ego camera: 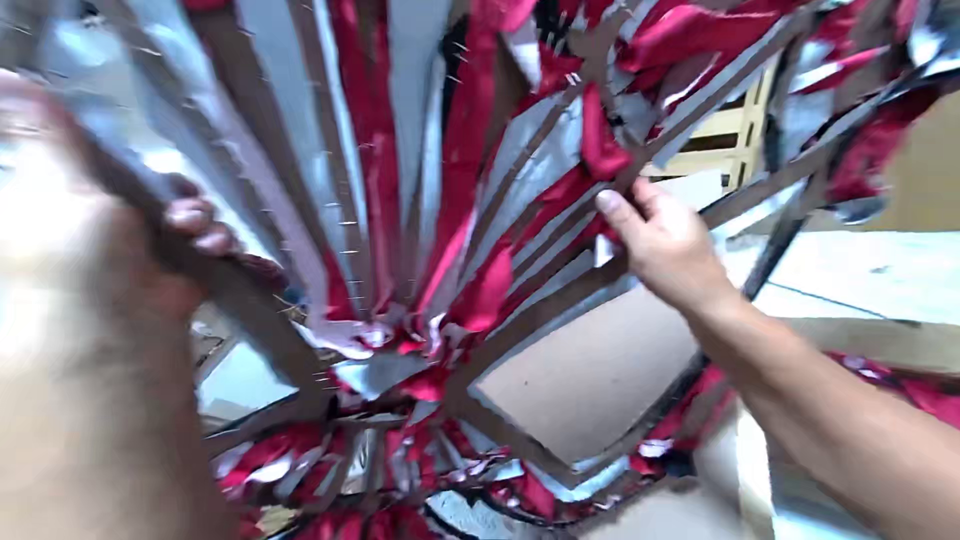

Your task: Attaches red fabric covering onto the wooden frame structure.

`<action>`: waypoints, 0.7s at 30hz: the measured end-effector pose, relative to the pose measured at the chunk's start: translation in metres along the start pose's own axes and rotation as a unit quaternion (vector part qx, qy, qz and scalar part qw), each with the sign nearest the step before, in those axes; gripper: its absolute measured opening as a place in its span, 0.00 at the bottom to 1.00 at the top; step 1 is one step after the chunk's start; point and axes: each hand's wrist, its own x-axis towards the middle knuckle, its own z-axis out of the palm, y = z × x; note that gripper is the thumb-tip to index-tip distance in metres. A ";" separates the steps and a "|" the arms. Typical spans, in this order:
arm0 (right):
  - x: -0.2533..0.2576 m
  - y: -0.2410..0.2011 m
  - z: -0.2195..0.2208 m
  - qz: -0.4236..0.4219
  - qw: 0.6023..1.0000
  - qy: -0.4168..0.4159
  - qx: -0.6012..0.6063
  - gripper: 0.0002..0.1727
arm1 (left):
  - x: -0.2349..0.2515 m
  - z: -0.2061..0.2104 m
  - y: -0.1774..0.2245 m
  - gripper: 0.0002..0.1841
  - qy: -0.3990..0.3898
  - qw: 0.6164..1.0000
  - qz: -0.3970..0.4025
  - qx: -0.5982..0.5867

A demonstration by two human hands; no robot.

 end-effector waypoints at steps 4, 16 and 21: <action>0.038 0.027 -0.027 0.017 0.990 0.005 -0.142 0.31 | 0.005 0.066 -0.068 0.32 0.087 0.994 -0.061 -0.010; 0.086 0.171 0.033 0.173 0.930 -0.052 -0.319 0.32 | 0.042 0.110 -0.410 0.32 0.064 0.928 -0.305 -0.203; 0.062 0.286 0.083 0.272 0.902 -0.006 -0.334 0.28 | 0.027 0.127 -0.563 0.30 0.030 0.878 -0.411 -0.245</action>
